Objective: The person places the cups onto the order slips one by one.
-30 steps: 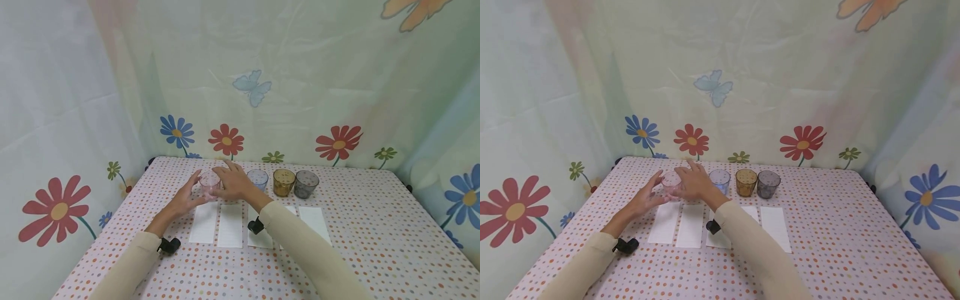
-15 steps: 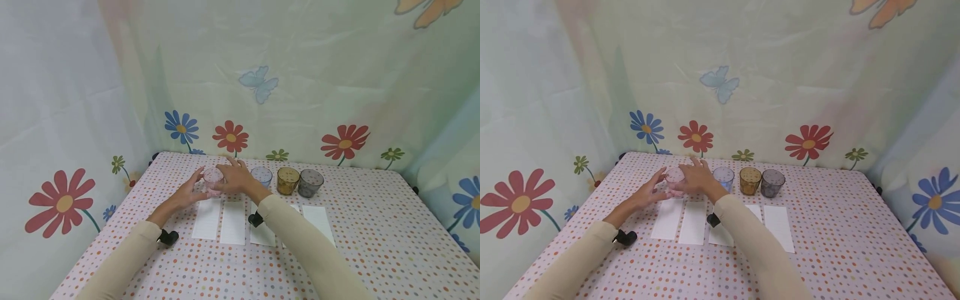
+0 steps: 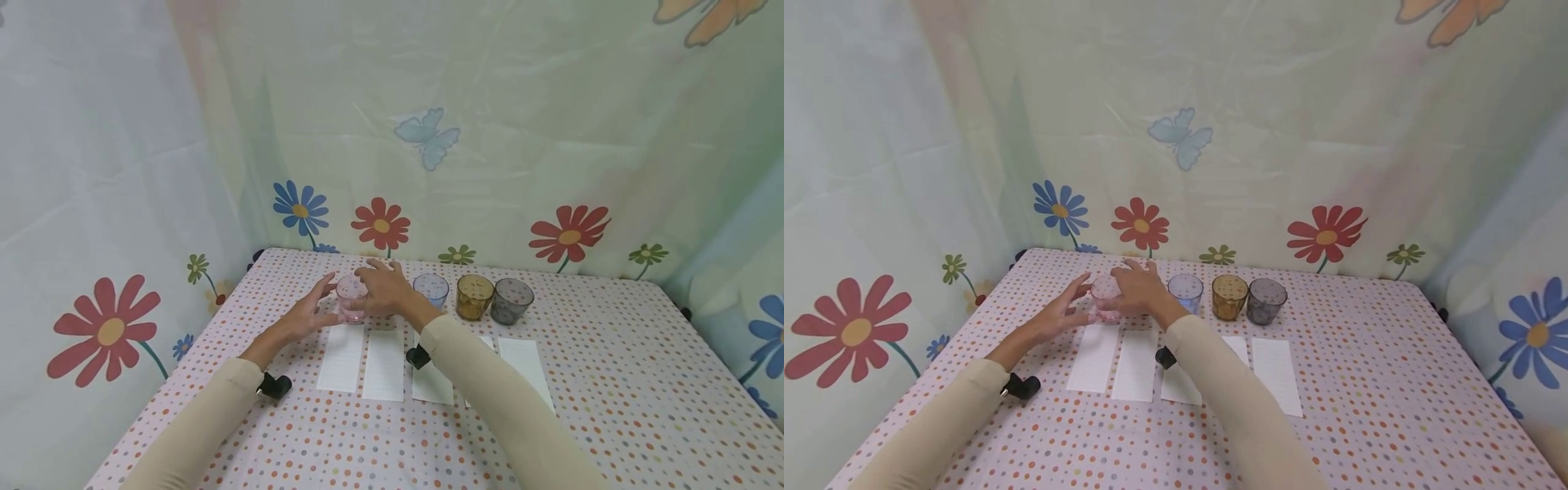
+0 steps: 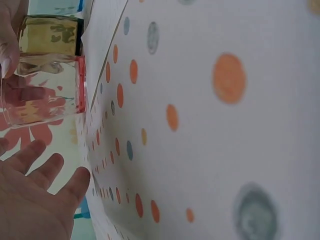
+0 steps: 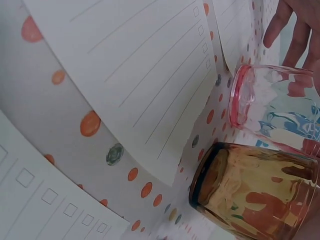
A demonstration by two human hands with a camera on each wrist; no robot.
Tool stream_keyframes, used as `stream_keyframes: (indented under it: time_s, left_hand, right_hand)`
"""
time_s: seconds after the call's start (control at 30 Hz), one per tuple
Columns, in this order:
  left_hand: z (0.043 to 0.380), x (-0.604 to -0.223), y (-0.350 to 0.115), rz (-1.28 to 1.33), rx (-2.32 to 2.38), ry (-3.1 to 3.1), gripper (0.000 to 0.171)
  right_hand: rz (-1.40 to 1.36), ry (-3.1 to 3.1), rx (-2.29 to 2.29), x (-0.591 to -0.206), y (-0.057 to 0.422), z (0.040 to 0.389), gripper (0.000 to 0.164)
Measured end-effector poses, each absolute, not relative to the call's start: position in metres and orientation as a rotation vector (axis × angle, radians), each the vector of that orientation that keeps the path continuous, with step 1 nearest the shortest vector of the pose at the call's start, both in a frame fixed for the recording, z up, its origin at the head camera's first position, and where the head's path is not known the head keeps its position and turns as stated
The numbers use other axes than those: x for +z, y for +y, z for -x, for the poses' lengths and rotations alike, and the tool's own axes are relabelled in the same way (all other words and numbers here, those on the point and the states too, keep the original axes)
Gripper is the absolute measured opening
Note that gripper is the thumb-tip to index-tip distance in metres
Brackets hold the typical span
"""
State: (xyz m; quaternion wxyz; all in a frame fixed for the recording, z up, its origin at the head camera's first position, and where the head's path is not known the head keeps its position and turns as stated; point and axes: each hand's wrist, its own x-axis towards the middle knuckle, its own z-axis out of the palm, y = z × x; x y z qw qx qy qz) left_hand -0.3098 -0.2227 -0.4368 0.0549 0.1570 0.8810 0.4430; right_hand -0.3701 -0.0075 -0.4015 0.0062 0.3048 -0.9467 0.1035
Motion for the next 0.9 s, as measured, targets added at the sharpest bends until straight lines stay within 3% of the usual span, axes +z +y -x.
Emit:
stream_keyframes:
  time_s: [0.5, 0.9]
  left_hand:
    - [0.298, -0.439, -0.228, -0.581, 1.546, 2.583, 0.092]
    - [0.285, -0.436, -0.238, -0.770, 1.699, 2.431, 0.095]
  right_hand:
    - [-0.970, -2.891, 0.527, -0.402, -0.003, 0.360, 0.078]
    - [-1.146, -2.654, 0.682, -0.404, 0.005, 0.346, 0.078]
